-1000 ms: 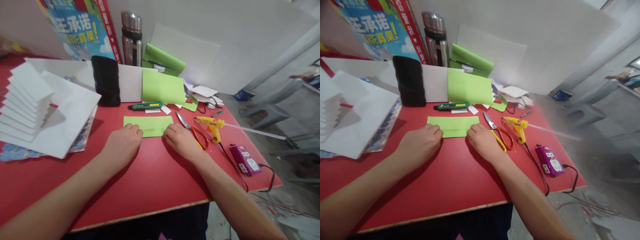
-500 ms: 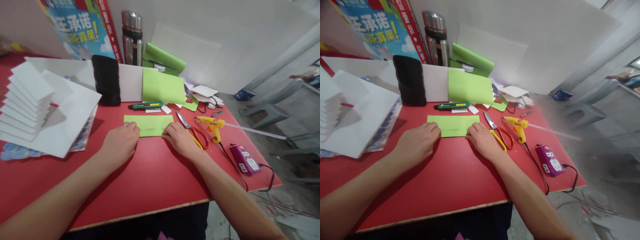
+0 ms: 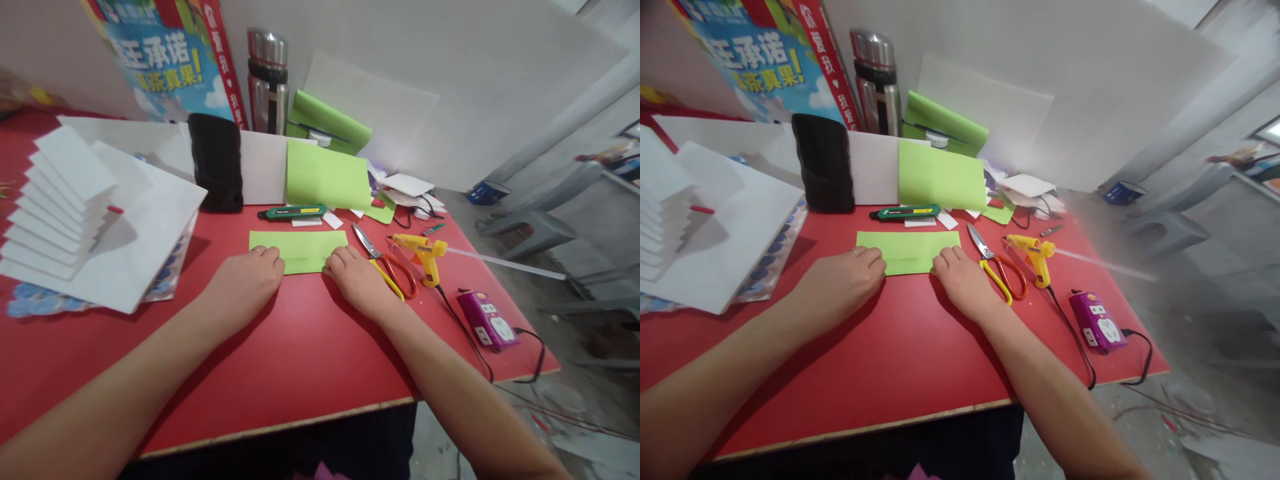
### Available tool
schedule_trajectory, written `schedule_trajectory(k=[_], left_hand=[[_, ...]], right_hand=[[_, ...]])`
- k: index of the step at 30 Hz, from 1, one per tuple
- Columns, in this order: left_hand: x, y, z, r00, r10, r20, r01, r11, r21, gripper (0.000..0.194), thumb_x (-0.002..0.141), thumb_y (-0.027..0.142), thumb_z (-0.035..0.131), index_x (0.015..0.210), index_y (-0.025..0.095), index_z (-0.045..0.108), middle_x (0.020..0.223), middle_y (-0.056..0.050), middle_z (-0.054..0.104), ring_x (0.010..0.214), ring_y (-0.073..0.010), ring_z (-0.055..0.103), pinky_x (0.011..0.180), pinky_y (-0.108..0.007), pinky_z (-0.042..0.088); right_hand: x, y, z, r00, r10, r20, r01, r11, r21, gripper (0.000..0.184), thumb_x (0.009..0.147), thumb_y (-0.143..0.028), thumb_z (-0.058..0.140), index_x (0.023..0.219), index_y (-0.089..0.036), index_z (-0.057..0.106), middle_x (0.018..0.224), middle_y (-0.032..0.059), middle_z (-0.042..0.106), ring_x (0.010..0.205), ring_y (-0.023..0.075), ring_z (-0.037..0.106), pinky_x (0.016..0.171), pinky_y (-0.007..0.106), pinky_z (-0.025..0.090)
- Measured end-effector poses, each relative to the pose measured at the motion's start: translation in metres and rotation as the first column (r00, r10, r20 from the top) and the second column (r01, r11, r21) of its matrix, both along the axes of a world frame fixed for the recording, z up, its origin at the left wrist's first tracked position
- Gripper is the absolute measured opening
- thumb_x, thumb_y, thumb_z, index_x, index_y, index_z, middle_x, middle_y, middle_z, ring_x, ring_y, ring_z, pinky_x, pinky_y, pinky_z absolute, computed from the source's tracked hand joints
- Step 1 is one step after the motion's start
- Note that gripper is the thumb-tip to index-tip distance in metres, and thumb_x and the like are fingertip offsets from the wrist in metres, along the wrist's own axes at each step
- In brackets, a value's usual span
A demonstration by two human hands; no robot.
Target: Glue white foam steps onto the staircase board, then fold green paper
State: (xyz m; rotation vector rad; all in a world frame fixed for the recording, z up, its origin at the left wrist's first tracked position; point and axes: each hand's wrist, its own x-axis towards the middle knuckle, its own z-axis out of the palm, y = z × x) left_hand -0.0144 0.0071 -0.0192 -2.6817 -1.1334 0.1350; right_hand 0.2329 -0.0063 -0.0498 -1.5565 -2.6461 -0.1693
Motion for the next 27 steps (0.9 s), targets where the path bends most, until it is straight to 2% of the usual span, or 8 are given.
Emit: schedule_trajectory(k=[8,18,27], left_hand=[[-0.002,0.006,-0.01,0.997,-0.032,0.069,0.029,0.998,0.049,0.026,0.096,0.003,0.046,0.086,0.012,0.069,0.085,-0.013,0.065,0.082,-0.0292,0.063,0.054,-0.036,0.035],[-0.003,0.007,-0.005,0.991,0.042,0.13,-0.038,0.999,-0.034,0.027,0.099,0.01,0.045,0.089,0.013,0.069,0.088,-0.014,0.066,0.082,-0.0291,0.064,0.053,-0.038,0.033],[-0.005,0.007,-0.004,0.977,0.114,0.178,-0.098,0.99,-0.098,0.027,0.104,0.022,0.043,0.093,0.015,0.067,0.096,-0.013,0.067,0.085,-0.0263,0.064,0.057,-0.036,0.034]], right_hand=[[0.003,-0.005,0.008,0.993,0.106,0.06,-0.107,0.994,0.011,0.018,0.106,-0.01,0.049,0.104,-0.014,0.066,0.101,0.0111,0.065,0.093,0.0259,0.052,0.072,0.036,0.041],[0.004,-0.003,0.009,0.996,0.07,-0.059,-0.073,0.996,-0.042,0.017,0.104,-0.01,0.047,0.105,-0.018,0.063,0.11,0.0128,0.064,0.1,0.0264,0.053,0.074,0.035,0.042],[0.004,-0.002,0.003,0.995,0.042,-0.09,-0.049,0.996,-0.069,0.034,0.095,0.005,0.04,0.111,-0.016,0.061,0.114,0.0133,0.064,0.102,0.0274,0.051,0.074,0.036,0.042]])
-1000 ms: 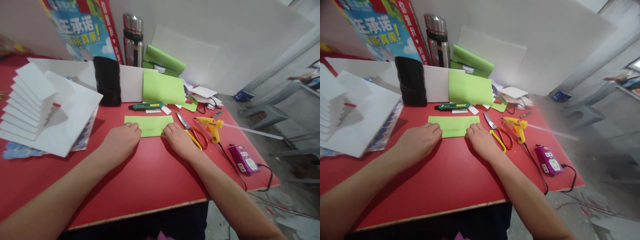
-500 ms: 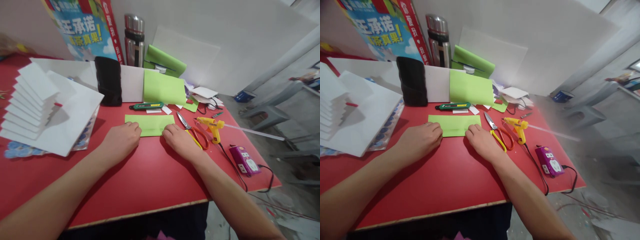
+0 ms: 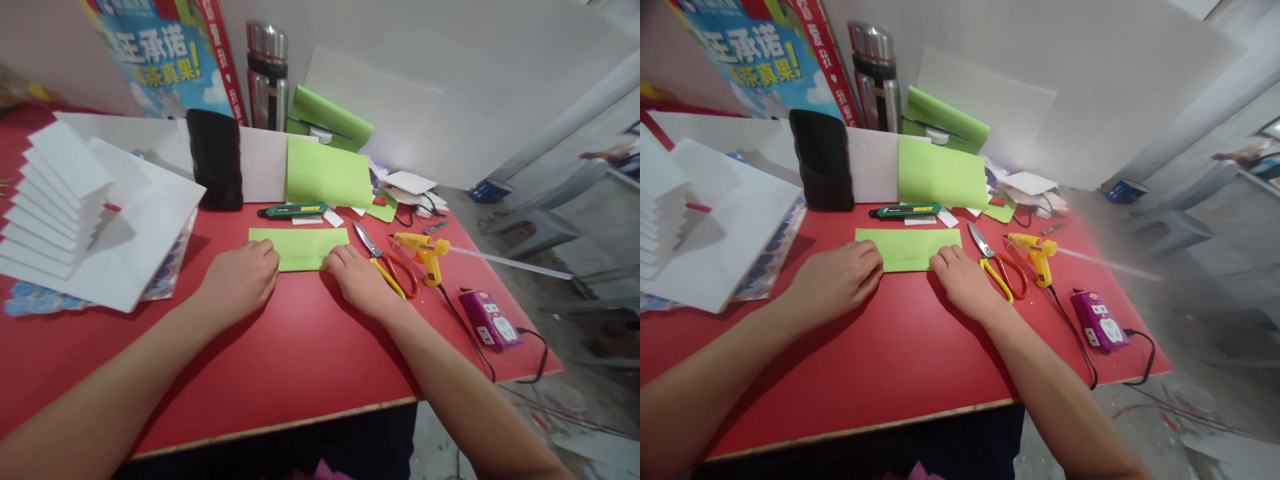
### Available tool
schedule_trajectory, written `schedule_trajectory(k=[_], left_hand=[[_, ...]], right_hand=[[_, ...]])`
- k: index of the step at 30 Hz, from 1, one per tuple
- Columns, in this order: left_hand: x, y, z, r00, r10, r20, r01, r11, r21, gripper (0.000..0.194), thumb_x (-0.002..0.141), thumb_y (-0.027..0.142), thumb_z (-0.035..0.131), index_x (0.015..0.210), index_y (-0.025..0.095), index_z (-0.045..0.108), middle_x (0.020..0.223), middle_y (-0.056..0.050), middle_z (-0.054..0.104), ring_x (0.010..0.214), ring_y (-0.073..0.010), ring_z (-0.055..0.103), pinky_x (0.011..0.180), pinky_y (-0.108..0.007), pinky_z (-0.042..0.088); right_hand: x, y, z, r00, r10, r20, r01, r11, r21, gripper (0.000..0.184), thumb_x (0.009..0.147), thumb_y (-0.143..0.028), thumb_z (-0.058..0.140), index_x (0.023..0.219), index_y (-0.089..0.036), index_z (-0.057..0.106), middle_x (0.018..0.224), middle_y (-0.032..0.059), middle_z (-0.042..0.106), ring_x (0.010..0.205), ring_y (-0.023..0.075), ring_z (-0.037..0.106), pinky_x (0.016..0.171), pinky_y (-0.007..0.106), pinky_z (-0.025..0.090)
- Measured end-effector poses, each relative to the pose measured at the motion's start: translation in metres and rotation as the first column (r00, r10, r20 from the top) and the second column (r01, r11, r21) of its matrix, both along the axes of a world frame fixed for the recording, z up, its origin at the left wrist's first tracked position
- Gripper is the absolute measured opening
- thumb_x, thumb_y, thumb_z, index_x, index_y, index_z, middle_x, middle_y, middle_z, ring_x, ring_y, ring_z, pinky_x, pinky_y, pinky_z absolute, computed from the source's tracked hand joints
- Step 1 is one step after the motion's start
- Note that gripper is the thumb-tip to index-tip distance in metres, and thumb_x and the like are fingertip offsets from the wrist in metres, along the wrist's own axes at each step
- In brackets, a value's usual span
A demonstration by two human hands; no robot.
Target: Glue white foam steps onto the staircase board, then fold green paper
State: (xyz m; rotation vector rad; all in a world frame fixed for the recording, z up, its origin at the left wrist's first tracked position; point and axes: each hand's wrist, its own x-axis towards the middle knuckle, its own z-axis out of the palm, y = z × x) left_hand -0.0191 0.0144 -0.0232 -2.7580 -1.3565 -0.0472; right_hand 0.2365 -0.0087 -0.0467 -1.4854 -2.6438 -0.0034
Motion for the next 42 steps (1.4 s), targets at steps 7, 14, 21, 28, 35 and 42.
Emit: schedule_trajectory(k=[7,14,21,28,35,42], left_hand=[[0.001,0.0,0.0,0.999,0.043,-0.013,-0.043,0.999,-0.028,0.025,0.102,0.017,0.044,0.093,0.015,0.068,0.1,-0.015,0.068,0.086,-0.0275,0.065,0.055,-0.037,0.034],[0.008,-0.005,0.005,0.993,0.119,0.011,-0.118,0.992,-0.042,0.024,0.104,0.03,0.054,0.095,0.013,0.068,0.105,-0.015,0.068,0.098,-0.0307,0.067,0.054,-0.034,0.033],[0.012,-0.013,0.0,0.997,0.045,-0.062,-0.04,0.996,0.085,0.026,0.101,0.008,0.043,0.093,0.013,0.067,0.097,-0.015,0.066,0.093,-0.0309,0.067,0.05,-0.036,0.03],[0.022,-0.02,0.009,0.985,-0.061,-0.159,0.069,0.996,0.048,0.025,0.095,0.002,0.05,0.101,0.017,0.07,0.097,-0.012,0.069,0.093,-0.0297,0.065,0.055,-0.033,0.039],[0.025,-0.023,0.01,0.98,-0.1,-0.172,0.112,0.992,0.064,0.03,0.096,0.003,0.05,0.112,0.019,0.069,0.099,-0.012,0.069,0.091,-0.0292,0.066,0.057,-0.032,0.041],[0.026,-0.019,0.009,0.979,-0.103,-0.173,0.113,0.992,0.048,0.028,0.098,0.006,0.049,0.113,0.02,0.069,0.1,-0.011,0.068,0.093,-0.0298,0.067,0.061,-0.034,0.044]], right_hand=[[0.0,0.003,-0.003,0.999,0.001,-0.032,-0.001,1.0,0.007,0.037,0.089,0.008,0.041,0.109,-0.017,0.061,0.11,0.013,0.063,0.102,0.028,0.051,0.076,0.037,0.043],[-0.005,0.001,-0.003,0.999,-0.029,-0.012,0.03,0.999,0.024,0.029,0.097,0.002,0.042,0.108,-0.017,0.062,0.11,0.0131,0.064,0.101,0.0281,0.051,0.075,0.037,0.043],[-0.011,0.002,0.003,0.995,-0.028,0.096,0.025,0.999,0.032,0.03,0.097,0.003,0.042,0.106,-0.016,0.062,0.107,0.0129,0.065,0.098,0.0284,0.051,0.071,0.037,0.04],[-0.011,0.001,0.001,0.998,-0.016,0.055,0.012,0.998,0.063,0.03,0.095,0.004,0.042,0.102,-0.018,0.061,0.106,0.0125,0.064,0.096,0.0282,0.05,0.073,0.038,0.039],[-0.014,-0.001,0.001,0.996,-0.018,0.086,0.012,0.998,0.065,0.028,0.098,0.001,0.041,0.105,-0.017,0.062,0.106,0.0132,0.064,0.095,0.0287,0.05,0.081,0.039,0.042],[-0.017,-0.002,-0.001,0.996,-0.031,0.081,0.028,0.999,0.04,0.031,0.096,0.003,0.039,0.106,-0.015,0.062,0.108,0.0147,0.062,0.098,0.0302,0.05,0.077,0.039,0.043]])
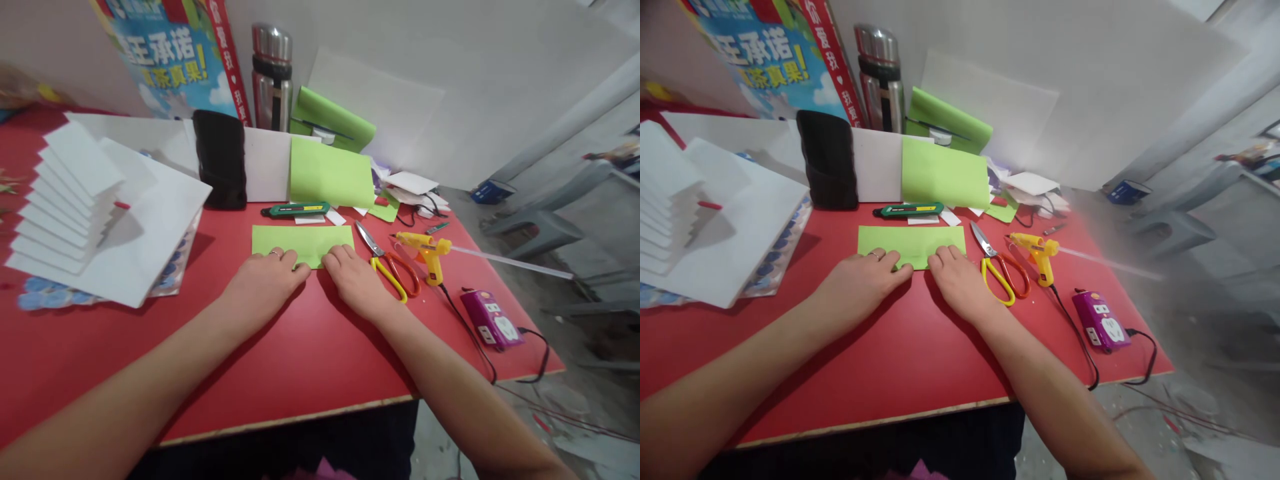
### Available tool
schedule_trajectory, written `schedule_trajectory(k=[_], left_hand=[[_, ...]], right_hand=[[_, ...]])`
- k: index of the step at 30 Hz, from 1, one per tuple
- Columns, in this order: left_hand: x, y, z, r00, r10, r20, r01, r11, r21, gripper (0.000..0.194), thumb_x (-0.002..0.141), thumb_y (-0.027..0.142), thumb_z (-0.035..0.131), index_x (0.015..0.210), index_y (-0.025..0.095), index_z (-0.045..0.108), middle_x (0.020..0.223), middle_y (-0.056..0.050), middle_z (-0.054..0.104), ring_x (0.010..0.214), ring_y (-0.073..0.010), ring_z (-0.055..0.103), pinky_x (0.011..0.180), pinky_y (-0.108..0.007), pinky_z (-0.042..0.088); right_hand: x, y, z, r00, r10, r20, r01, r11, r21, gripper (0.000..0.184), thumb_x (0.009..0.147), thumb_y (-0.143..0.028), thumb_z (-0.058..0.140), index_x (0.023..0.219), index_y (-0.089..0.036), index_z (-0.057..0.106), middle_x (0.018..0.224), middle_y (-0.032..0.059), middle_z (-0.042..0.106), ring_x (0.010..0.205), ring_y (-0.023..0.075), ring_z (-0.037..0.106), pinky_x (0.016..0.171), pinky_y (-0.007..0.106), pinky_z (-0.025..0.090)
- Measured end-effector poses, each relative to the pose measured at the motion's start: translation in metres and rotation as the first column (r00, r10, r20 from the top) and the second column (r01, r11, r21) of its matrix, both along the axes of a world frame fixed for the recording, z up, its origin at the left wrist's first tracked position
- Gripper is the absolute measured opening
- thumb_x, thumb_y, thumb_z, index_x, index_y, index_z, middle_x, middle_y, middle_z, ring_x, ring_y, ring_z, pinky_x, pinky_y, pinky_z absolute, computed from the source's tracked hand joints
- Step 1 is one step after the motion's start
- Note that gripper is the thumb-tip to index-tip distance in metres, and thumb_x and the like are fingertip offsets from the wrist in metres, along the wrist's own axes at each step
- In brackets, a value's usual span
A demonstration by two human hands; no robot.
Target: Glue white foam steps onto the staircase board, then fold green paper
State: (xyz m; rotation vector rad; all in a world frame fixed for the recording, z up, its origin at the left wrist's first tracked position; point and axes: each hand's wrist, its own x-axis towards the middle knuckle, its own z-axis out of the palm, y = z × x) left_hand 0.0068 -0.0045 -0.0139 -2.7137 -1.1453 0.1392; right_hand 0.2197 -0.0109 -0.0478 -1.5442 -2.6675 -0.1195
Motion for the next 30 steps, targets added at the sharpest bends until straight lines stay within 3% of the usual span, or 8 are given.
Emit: schedule_trajectory(k=[7,16,30], left_hand=[[-0.004,0.005,-0.002,0.999,0.046,0.013,-0.046,0.998,-0.038,0.024,0.096,0.003,0.048,0.102,0.015,0.068,0.099,-0.012,0.068,0.096,-0.0311,0.067,0.065,-0.038,0.048],[-0.005,0.01,-0.007,0.979,0.175,0.102,-0.162,0.979,-0.127,0.03,0.089,-0.003,0.043,0.098,0.01,0.068,0.1,-0.017,0.065,0.094,-0.0325,0.065,0.074,-0.042,0.05],[-0.016,0.022,-0.015,0.914,0.276,0.297,-0.175,0.929,-0.326,0.021,0.093,0.005,0.046,0.087,0.017,0.062,0.096,-0.012,0.065,0.095,-0.0289,0.059,0.082,-0.04,0.046]], right_hand=[[0.004,0.0,-0.007,0.985,0.008,-0.171,-0.01,1.0,-0.013,0.035,0.093,0.006,0.038,0.107,-0.015,0.062,0.111,0.0142,0.062,0.1,0.0288,0.049,0.086,0.039,0.045],[0.008,0.007,-0.004,0.939,0.013,-0.344,-0.052,0.993,-0.104,0.022,0.104,-0.008,0.041,0.099,-0.019,0.06,0.104,0.0129,0.062,0.099,0.0271,0.052,0.087,0.039,0.046],[0.009,0.013,-0.009,0.94,0.002,-0.34,-0.039,0.994,-0.103,0.021,0.104,-0.009,0.041,0.098,-0.018,0.059,0.103,0.0135,0.062,0.097,0.0277,0.052,0.087,0.04,0.045]])
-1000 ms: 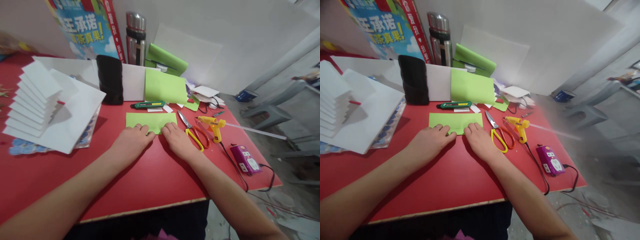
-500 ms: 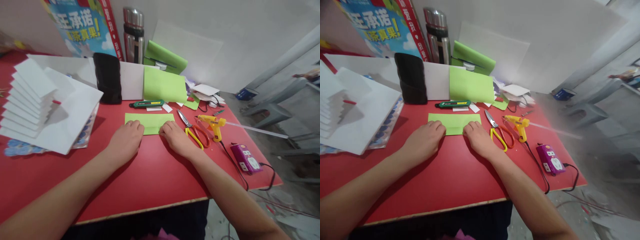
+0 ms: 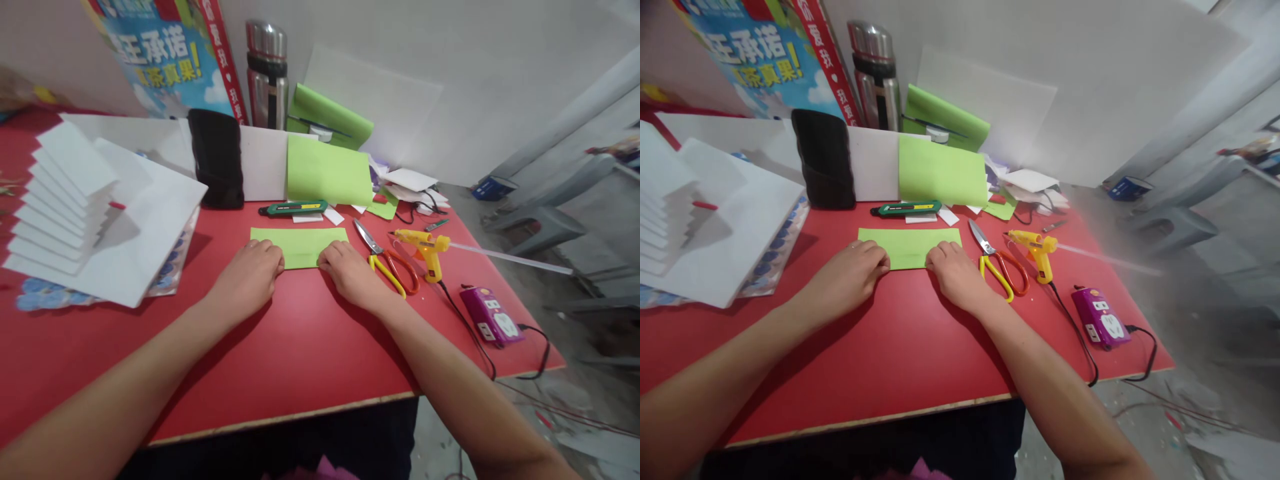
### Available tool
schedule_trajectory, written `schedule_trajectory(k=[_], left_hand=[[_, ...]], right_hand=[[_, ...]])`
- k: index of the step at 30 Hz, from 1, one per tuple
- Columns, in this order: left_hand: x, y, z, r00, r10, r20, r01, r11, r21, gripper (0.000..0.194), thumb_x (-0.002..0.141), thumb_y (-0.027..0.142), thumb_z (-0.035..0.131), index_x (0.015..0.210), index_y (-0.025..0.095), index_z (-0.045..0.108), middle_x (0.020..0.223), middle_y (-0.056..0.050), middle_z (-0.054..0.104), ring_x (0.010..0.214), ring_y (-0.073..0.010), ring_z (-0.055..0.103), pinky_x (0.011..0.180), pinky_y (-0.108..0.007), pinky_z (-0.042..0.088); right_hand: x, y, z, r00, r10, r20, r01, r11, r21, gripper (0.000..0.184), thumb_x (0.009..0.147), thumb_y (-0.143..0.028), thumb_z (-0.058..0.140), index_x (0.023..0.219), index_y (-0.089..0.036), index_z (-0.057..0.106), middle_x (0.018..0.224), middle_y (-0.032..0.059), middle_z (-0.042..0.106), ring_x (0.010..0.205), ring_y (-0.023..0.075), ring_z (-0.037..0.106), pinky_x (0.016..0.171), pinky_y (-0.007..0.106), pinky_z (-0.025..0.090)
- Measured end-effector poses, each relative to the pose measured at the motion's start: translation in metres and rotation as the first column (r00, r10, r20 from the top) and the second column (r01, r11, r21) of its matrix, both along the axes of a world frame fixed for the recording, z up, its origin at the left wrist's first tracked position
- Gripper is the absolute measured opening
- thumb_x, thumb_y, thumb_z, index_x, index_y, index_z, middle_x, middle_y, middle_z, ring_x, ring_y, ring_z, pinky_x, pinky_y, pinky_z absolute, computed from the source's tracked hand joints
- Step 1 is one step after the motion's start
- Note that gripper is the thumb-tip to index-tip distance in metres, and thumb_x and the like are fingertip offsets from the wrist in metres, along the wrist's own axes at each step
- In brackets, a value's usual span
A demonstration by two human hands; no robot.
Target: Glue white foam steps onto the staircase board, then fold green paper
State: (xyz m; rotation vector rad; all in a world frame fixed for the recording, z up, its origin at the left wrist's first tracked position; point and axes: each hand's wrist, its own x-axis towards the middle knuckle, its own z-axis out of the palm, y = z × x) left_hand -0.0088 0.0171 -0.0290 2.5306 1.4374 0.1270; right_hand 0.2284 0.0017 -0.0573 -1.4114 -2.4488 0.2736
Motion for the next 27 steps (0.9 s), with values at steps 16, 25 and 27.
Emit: schedule_trajectory(k=[16,25,27], left_hand=[[-0.01,0.008,0.008,0.999,0.026,0.032,-0.023,0.994,-0.103,0.017,0.094,0.013,0.049,0.083,0.021,0.059,0.098,-0.009,0.07,0.095,-0.0281,0.063,0.08,-0.04,0.039],[-0.006,0.004,0.011,0.992,-0.039,-0.12,0.036,0.999,-0.023,0.022,0.089,0.004,0.043,0.081,0.021,0.055,0.093,-0.01,0.067,0.087,-0.0282,0.061,0.075,-0.041,0.034],[-0.006,0.005,0.012,0.993,-0.031,-0.112,0.027,0.999,-0.031,0.021,0.089,0.005,0.044,0.081,0.021,0.054,0.093,-0.01,0.067,0.088,-0.0279,0.061,0.075,-0.04,0.034]], right_hand=[[0.004,0.004,0.005,0.986,-0.033,-0.165,0.017,0.995,-0.1,0.014,0.103,-0.015,0.05,0.093,-0.021,0.057,0.099,0.0097,0.063,0.095,0.0253,0.056,0.087,0.04,0.045],[0.003,0.003,0.006,0.985,-0.045,-0.166,0.029,0.995,-0.1,0.014,0.103,-0.016,0.05,0.092,-0.021,0.057,0.099,0.0096,0.063,0.095,0.025,0.056,0.087,0.039,0.044],[0.003,0.004,0.006,0.984,-0.044,-0.171,0.027,0.994,-0.103,0.014,0.103,-0.016,0.05,0.092,-0.022,0.057,0.099,0.0092,0.063,0.094,0.0246,0.056,0.087,0.038,0.044]])
